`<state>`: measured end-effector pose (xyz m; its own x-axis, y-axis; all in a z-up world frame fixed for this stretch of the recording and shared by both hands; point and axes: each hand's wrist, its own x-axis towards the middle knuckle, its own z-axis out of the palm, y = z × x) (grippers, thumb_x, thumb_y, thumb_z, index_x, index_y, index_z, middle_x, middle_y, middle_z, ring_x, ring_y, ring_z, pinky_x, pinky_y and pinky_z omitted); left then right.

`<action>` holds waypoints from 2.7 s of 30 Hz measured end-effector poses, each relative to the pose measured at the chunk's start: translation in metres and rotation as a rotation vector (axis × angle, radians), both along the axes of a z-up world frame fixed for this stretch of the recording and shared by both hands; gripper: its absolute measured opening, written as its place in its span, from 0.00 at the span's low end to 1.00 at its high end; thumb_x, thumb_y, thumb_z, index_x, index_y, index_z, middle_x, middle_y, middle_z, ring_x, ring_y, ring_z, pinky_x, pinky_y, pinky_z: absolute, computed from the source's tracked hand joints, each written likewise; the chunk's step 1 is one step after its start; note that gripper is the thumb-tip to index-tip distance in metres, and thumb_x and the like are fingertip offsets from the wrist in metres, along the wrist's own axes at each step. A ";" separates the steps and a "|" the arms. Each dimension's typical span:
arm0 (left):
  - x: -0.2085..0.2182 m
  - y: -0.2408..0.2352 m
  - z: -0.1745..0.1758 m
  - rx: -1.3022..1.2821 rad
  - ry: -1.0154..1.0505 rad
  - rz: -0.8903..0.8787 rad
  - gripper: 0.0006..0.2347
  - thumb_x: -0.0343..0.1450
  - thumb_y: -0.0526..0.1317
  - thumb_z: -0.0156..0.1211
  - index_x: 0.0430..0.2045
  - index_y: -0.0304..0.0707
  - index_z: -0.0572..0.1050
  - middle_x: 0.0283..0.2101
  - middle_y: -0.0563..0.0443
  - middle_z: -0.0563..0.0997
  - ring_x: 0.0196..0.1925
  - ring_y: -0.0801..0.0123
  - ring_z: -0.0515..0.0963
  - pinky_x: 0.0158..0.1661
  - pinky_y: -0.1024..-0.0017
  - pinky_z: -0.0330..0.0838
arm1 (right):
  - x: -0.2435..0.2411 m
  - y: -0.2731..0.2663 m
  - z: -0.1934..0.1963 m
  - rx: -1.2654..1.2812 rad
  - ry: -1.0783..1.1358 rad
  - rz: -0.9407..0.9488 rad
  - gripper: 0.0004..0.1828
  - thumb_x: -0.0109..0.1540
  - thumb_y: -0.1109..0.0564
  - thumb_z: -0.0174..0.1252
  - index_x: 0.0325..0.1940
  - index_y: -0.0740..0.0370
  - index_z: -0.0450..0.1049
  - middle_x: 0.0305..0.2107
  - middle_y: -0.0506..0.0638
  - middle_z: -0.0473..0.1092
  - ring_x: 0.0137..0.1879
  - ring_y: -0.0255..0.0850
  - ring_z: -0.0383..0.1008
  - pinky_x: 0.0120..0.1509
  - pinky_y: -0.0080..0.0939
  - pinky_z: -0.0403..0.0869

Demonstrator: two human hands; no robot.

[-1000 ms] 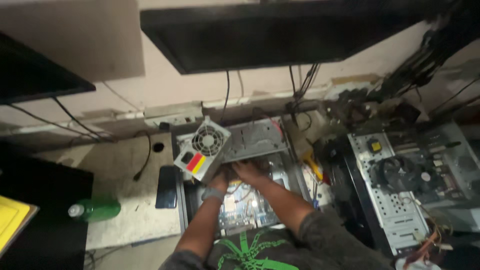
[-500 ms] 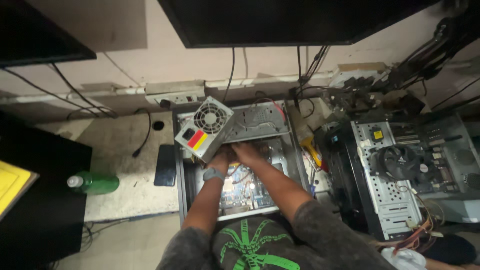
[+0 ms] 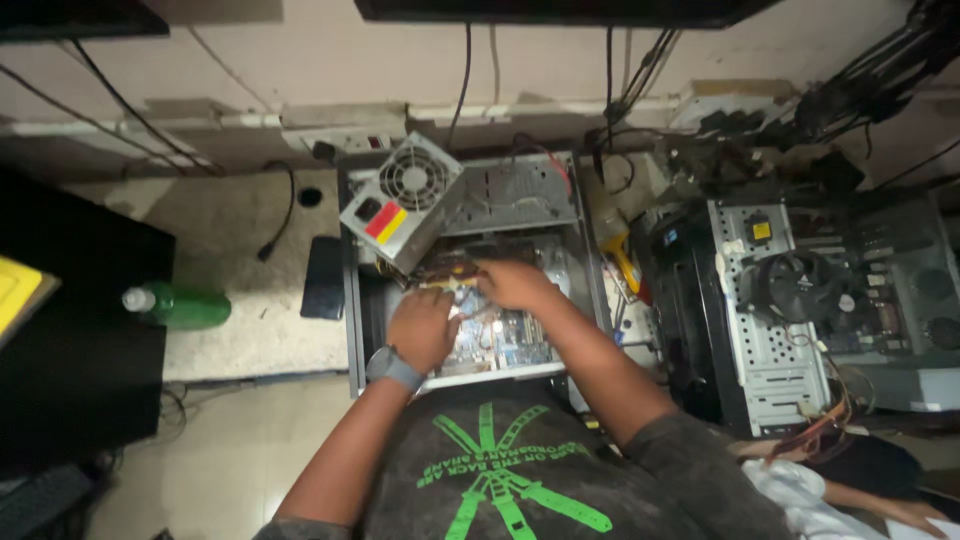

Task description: The person uses a screwdriver to remove screws from a computer case, then removes the power supply unit and disconnects its cables from the motherboard. The person continues to unscrew and remove components from the computer case.

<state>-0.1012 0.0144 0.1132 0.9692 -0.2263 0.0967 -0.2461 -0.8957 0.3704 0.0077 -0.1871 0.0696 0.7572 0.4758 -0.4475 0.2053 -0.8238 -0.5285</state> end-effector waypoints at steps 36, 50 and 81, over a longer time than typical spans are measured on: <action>-0.049 -0.019 0.022 -0.288 -0.180 0.179 0.05 0.70 0.38 0.60 0.33 0.37 0.81 0.34 0.43 0.83 0.35 0.49 0.82 0.38 0.56 0.76 | -0.122 -0.041 0.083 0.369 -0.665 0.071 0.13 0.62 0.51 0.61 0.37 0.65 0.76 0.39 0.58 0.74 0.43 0.56 0.77 0.48 0.53 0.75; -0.051 -0.017 0.016 -0.282 -0.201 0.177 0.06 0.71 0.38 0.60 0.33 0.35 0.81 0.34 0.43 0.83 0.36 0.50 0.82 0.39 0.57 0.76 | -0.124 -0.041 0.081 0.336 -0.623 0.086 0.12 0.63 0.52 0.60 0.34 0.65 0.77 0.32 0.57 0.73 0.38 0.56 0.76 0.44 0.54 0.75; -0.053 -0.018 0.019 -0.268 -0.204 0.172 0.06 0.71 0.38 0.59 0.33 0.37 0.81 0.32 0.44 0.83 0.34 0.51 0.82 0.37 0.57 0.76 | -0.124 -0.041 0.081 0.328 -0.566 0.081 0.14 0.64 0.51 0.58 0.33 0.64 0.77 0.29 0.57 0.73 0.35 0.56 0.76 0.40 0.54 0.75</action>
<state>-0.1538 -0.0034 0.1319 0.9457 -0.0024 0.3252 -0.1932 -0.8085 0.5560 -0.1159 -0.2282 0.1508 0.7892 0.5848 0.1875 0.5796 -0.6085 -0.5421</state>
